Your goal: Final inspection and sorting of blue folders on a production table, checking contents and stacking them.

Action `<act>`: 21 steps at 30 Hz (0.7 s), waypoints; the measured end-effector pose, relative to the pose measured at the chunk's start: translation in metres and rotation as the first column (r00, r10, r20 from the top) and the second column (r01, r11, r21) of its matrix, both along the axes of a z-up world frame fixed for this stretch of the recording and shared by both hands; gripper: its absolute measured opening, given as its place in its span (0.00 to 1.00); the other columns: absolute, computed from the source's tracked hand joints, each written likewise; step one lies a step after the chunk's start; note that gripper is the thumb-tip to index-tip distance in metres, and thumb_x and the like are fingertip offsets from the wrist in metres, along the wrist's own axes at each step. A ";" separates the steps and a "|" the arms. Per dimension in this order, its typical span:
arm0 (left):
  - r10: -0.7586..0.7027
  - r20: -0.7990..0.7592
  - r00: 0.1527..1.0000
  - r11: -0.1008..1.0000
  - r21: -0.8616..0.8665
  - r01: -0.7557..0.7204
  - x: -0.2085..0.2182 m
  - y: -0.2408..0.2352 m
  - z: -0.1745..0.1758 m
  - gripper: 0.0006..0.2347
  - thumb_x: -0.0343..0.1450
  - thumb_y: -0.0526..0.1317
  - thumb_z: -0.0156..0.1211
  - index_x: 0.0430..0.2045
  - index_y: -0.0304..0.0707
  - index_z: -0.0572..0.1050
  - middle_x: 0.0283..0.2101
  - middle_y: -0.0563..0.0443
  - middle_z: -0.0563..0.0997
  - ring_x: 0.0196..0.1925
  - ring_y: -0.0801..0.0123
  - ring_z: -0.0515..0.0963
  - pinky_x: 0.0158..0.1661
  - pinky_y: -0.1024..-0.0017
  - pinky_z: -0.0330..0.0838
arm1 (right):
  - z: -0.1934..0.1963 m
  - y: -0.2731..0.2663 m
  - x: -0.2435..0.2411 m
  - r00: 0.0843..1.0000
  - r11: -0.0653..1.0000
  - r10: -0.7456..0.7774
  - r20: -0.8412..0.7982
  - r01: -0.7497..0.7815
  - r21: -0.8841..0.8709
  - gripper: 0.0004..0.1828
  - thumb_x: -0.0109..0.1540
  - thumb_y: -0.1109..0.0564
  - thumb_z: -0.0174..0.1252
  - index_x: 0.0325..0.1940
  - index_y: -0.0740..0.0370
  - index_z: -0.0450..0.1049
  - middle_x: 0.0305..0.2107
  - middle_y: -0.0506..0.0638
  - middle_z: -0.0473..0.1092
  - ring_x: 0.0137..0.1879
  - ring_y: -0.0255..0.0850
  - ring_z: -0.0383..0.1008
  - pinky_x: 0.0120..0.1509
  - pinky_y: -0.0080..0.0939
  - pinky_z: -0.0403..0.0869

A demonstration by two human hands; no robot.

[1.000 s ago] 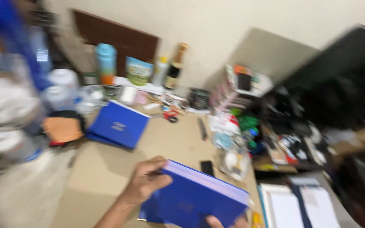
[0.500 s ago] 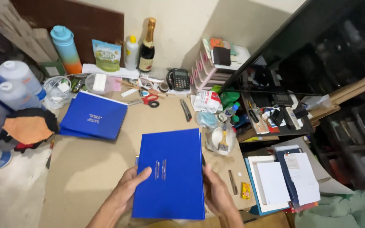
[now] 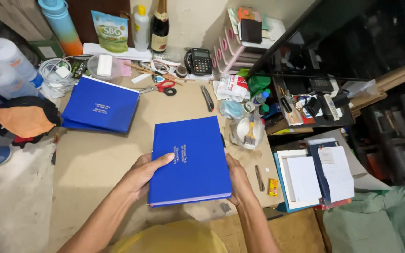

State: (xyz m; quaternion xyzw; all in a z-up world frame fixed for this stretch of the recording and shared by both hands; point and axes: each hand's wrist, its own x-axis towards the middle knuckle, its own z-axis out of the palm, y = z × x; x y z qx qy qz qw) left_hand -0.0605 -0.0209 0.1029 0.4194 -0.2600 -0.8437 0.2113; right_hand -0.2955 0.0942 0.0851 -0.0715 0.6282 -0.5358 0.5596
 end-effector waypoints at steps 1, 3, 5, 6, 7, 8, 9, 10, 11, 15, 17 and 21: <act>-0.022 0.004 1.000 1.000 -0.012 0.022 -0.001 -0.001 0.002 0.22 0.67 0.42 0.70 0.49 0.22 0.75 0.41 0.29 0.84 0.42 0.48 0.86 0.40 0.49 0.80 | -0.011 0.001 -0.004 1.000 0.999 -0.024 0.007 0.024 0.040 0.25 0.72 0.43 0.47 0.59 0.65 0.74 0.46 0.61 0.76 0.47 0.48 0.80 0.45 0.44 0.79; 0.015 -0.004 1.000 0.999 -0.037 -0.015 -0.015 0.001 -0.012 0.21 0.66 0.41 0.73 0.48 0.23 0.76 0.40 0.31 0.83 0.41 0.49 0.85 0.40 0.49 0.80 | -0.022 -0.001 -0.008 0.997 0.995 -0.062 0.035 0.058 0.086 0.31 0.70 0.37 0.47 0.66 0.63 0.69 0.56 0.60 0.70 0.58 0.51 0.72 0.59 0.47 0.73; 0.079 0.000 0.997 0.995 -0.059 -0.079 -0.015 0.002 -0.018 0.21 0.65 0.40 0.75 0.47 0.24 0.78 0.38 0.33 0.82 0.40 0.51 0.84 0.39 0.49 0.80 | 0.013 -0.012 0.016 0.995 0.989 -0.071 0.073 0.061 0.138 0.39 0.67 0.32 0.48 0.73 0.62 0.63 0.65 0.60 0.64 0.70 0.53 0.65 0.72 0.51 0.66; 0.062 -0.012 0.998 0.995 -0.071 -0.063 -0.016 -0.001 -0.016 0.22 0.64 0.40 0.75 0.48 0.23 0.77 0.39 0.33 0.81 0.41 0.51 0.84 0.39 0.49 0.80 | 0.056 -0.018 0.037 0.997 0.991 -0.063 0.054 0.056 0.120 0.43 0.64 0.31 0.49 0.76 0.59 0.59 0.69 0.62 0.61 0.72 0.56 0.62 0.74 0.55 0.63; 0.045 -0.024 0.999 0.995 -0.084 -0.047 -0.017 -0.003 -0.014 0.23 0.64 0.40 0.76 0.49 0.21 0.77 0.40 0.33 0.81 0.41 0.50 0.83 0.39 0.49 0.80 | 0.100 -0.023 0.057 0.998 0.994 -0.055 0.035 0.051 0.101 0.48 0.60 0.30 0.50 0.79 0.56 0.55 0.73 0.63 0.57 0.75 0.58 0.60 0.77 0.58 0.60; 0.059 -0.019 0.998 0.995 -0.082 -0.060 -0.018 -0.003 -0.016 0.23 0.64 0.40 0.76 0.49 0.21 0.77 0.40 0.33 0.81 0.41 0.50 0.83 0.39 0.49 0.80 | 0.090 -0.021 0.052 0.998 0.994 -0.041 0.039 0.037 0.104 0.48 0.60 0.30 0.50 0.79 0.56 0.55 0.73 0.63 0.57 0.75 0.58 0.60 0.77 0.58 0.60; 0.050 -0.027 0.998 0.994 -0.098 -0.052 -0.018 -0.004 -0.018 0.24 0.64 0.40 0.76 0.49 0.22 0.76 0.40 0.34 0.81 0.41 0.50 0.84 0.39 0.51 0.80 | 0.081 -0.019 0.046 0.999 0.994 -0.032 0.009 0.031 0.102 0.42 0.59 0.40 0.57 0.74 0.60 0.62 0.63 0.66 0.62 0.66 0.60 0.65 0.69 0.62 0.65; 0.041 -0.036 0.999 0.992 -0.120 -0.045 -0.020 -0.007 -0.020 0.25 0.63 0.40 0.76 0.50 0.22 0.76 0.40 0.34 0.81 0.42 0.51 0.84 0.38 0.53 0.81 | 0.072 -0.020 0.041 1.000 0.995 -0.022 -0.022 0.024 0.094 0.35 0.58 0.50 0.64 0.68 0.64 0.68 0.53 0.69 0.67 0.57 0.62 0.71 0.60 0.66 0.70; 0.055 -0.033 0.998 0.991 -0.123 -0.059 -0.016 -0.003 -0.018 0.25 0.63 0.40 0.76 0.50 0.22 0.76 0.40 0.34 0.81 0.42 0.51 0.84 0.38 0.53 0.81 | 0.067 -0.016 0.038 1.000 0.996 -0.008 -0.020 0.010 0.092 0.35 0.58 0.50 0.64 0.68 0.64 0.68 0.53 0.69 0.67 0.57 0.62 0.71 0.60 0.66 0.70; -0.031 -0.091 0.995 0.999 0.003 0.032 0.004 0.018 -0.055 0.34 0.57 0.43 0.72 0.61 0.41 0.72 0.57 0.39 0.83 0.53 0.54 0.83 0.53 0.59 0.80 | 0.031 -0.012 0.029 0.998 0.996 0.033 -0.044 -0.029 0.090 0.37 0.56 0.50 0.54 0.68 0.71 0.67 0.55 0.67 0.73 0.55 0.59 0.74 0.62 0.59 0.73; 0.004 -0.177 0.984 1.000 -0.020 -0.008 0.010 0.032 -0.082 0.32 0.58 0.41 0.72 0.60 0.37 0.73 0.55 0.38 0.84 0.48 0.55 0.85 0.49 0.62 0.83 | 0.005 -0.013 0.026 0.998 0.998 0.031 -0.053 -0.027 0.063 0.36 0.57 0.51 0.54 0.66 0.73 0.68 0.54 0.68 0.74 0.55 0.59 0.74 0.61 0.59 0.72; 0.176 -0.241 0.955 0.973 -0.104 -0.206 0.024 0.028 -0.107 0.24 0.66 0.38 0.67 0.58 0.34 0.74 0.53 0.41 0.85 0.48 0.59 0.85 0.49 0.63 0.82 | -0.016 -0.035 0.036 0.995 0.994 0.095 0.019 -0.096 0.046 0.34 0.60 0.53 0.52 0.70 0.69 0.66 0.59 0.65 0.72 0.59 0.54 0.72 0.63 0.55 0.70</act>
